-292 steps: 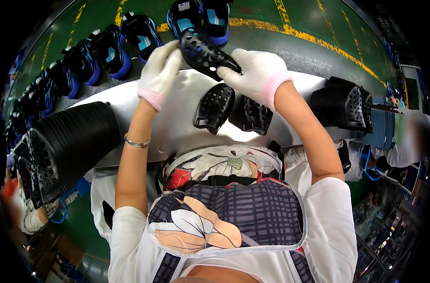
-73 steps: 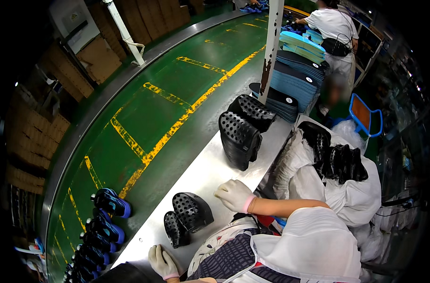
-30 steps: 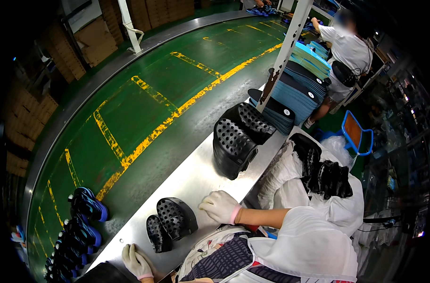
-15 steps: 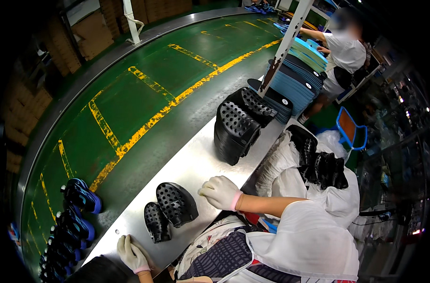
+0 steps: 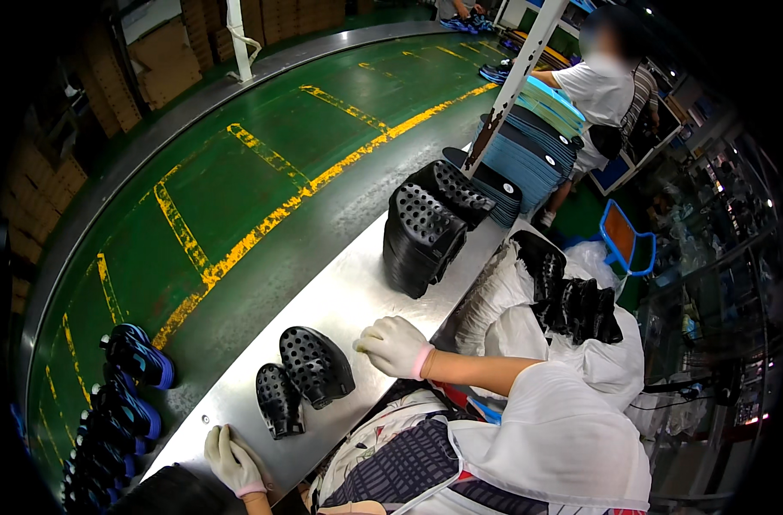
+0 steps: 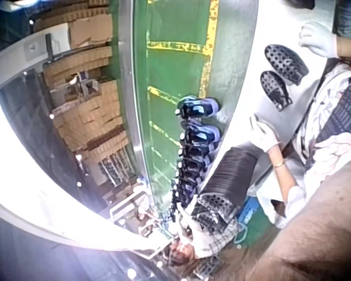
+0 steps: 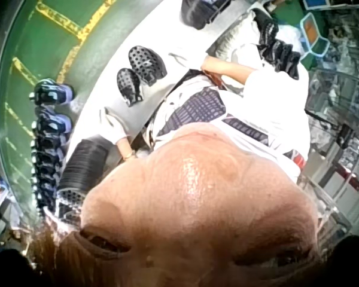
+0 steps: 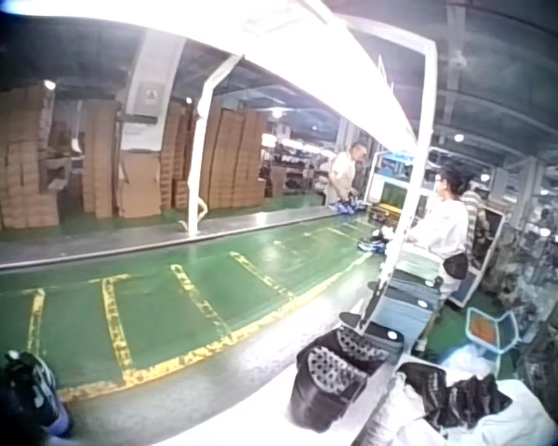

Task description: The person matches black perforated shoe components and places them into a large white bag.

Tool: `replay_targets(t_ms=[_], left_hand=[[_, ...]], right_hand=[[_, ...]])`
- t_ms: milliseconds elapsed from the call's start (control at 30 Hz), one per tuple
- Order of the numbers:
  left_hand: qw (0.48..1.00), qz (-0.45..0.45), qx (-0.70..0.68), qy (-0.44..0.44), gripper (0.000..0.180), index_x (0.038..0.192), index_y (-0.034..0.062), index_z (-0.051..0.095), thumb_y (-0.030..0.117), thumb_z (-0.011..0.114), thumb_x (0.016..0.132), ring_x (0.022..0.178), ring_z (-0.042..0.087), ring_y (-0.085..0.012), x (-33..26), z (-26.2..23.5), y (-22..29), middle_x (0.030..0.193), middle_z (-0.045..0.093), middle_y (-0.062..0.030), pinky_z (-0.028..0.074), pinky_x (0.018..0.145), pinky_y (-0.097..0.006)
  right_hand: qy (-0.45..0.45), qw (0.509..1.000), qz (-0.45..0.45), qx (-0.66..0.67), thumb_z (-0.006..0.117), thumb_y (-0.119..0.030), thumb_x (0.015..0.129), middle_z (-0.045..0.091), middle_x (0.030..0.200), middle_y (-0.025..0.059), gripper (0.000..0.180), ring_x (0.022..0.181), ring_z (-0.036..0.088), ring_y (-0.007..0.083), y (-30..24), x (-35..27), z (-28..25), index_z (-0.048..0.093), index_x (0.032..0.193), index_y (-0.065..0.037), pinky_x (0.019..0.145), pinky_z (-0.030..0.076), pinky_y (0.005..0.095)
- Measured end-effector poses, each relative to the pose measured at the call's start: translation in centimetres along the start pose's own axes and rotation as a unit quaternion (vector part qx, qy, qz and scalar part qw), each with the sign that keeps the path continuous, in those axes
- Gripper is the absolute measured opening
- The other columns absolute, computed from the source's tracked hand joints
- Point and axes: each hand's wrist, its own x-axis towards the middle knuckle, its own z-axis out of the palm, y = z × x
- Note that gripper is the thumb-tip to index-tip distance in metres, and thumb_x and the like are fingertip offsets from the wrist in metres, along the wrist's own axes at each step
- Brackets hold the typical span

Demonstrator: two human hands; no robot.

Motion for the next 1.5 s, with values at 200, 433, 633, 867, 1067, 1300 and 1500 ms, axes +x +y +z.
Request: replay_targets(t_ms=[200,433,633,867,1067,1300,1500], left_hand=[[1.000,0.012,0.003,0.008,0.026,0.108,-0.0031,0.066,0.001,0.052,0.085,0.109,0.054,-0.0376,0.0,0.1,-0.1,0.118,0.059,-0.0202,0.041,0.097,-0.045],[1.000,0.011,0.009,0.001,0.028,0.109,-0.0027,0.065,0.001,0.052,0.085,0.110,0.054,-0.0380,0.3,0.2,0.4,0.119,0.058,-0.0202,0.041,0.097,-0.046],[1.000,0.013,0.005,-0.002,0.027,0.109,-0.0029,0.065,0.001,0.051,0.086,0.110,0.054,-0.0379,0.5,0.1,0.8,0.119,0.059,-0.0203,0.041,0.097,-0.045],[1.000,0.012,0.004,-0.003,0.027,0.108,-0.0033,0.065,0.001,0.051,0.086,0.110,0.054,-0.0376,0.8,0.0,1.2,0.118,0.059,-0.0199,0.040,0.098,-0.045],[1.000,0.012,0.007,-0.003,0.027,0.108,-0.0035,0.065,0.001,0.052,0.086,0.111,0.053,-0.0374,1.0,0.1,1.5,0.117,0.059,-0.0200,0.040,0.098,-0.045],[1.000,0.015,0.005,0.000,0.026,0.108,-0.0041,0.065,0.001,0.052,0.086,0.109,0.054,-0.0376,1.2,0.1,2.0,0.116,0.059,-0.0204,0.041,0.097,-0.045],[1.000,0.013,0.002,0.000,0.026,0.107,-0.0040,0.065,0.000,0.052,0.085,0.110,0.054,-0.0367,1.3,0.2,2.4,0.117,0.059,-0.0198,0.041,0.098,-0.044]], right_hand=[[0.006,1.000,-0.003,0.000,0.059,-0.008,0.076,0.060,0.081,0.0058,0.017,0.075,0.056,0.0283,-0.1,0.2,-0.6,0.062,0.093,-0.010,0.066,0.045,0.0419],[0.009,1.000,-0.003,0.002,0.060,-0.008,0.075,0.060,0.080,0.0061,0.017,0.073,0.056,0.0287,0.2,0.2,-0.9,0.062,0.092,-0.010,0.064,0.046,0.0420],[0.013,1.000,0.000,0.010,0.060,-0.006,0.076,0.062,0.080,0.0062,0.018,0.073,0.057,0.0288,0.4,0.2,-1.1,0.062,0.093,-0.010,0.064,0.045,0.0418],[0.008,1.000,0.003,0.007,0.060,-0.006,0.076,0.062,0.081,0.0059,0.019,0.074,0.057,0.0287,0.7,0.1,-1.5,0.062,0.095,-0.010,0.064,0.045,0.0417],[0.008,1.000,0.001,0.013,0.060,-0.006,0.076,0.062,0.080,0.0065,0.019,0.072,0.057,0.0290,1.1,0.2,-1.7,0.062,0.094,-0.009,0.064,0.045,0.0419],[0.008,1.000,0.002,0.021,0.060,-0.006,0.075,0.062,0.080,0.0068,0.019,0.073,0.057,0.0292,1.6,0.0,-1.7,0.062,0.094,-0.009,0.064,0.045,0.0422],[0.009,1.000,0.008,0.021,0.060,-0.008,0.076,0.060,0.081,0.0066,0.017,0.074,0.056,0.0296,1.8,0.0,-2.0,0.061,0.093,-0.009,0.065,0.045,0.0426]])
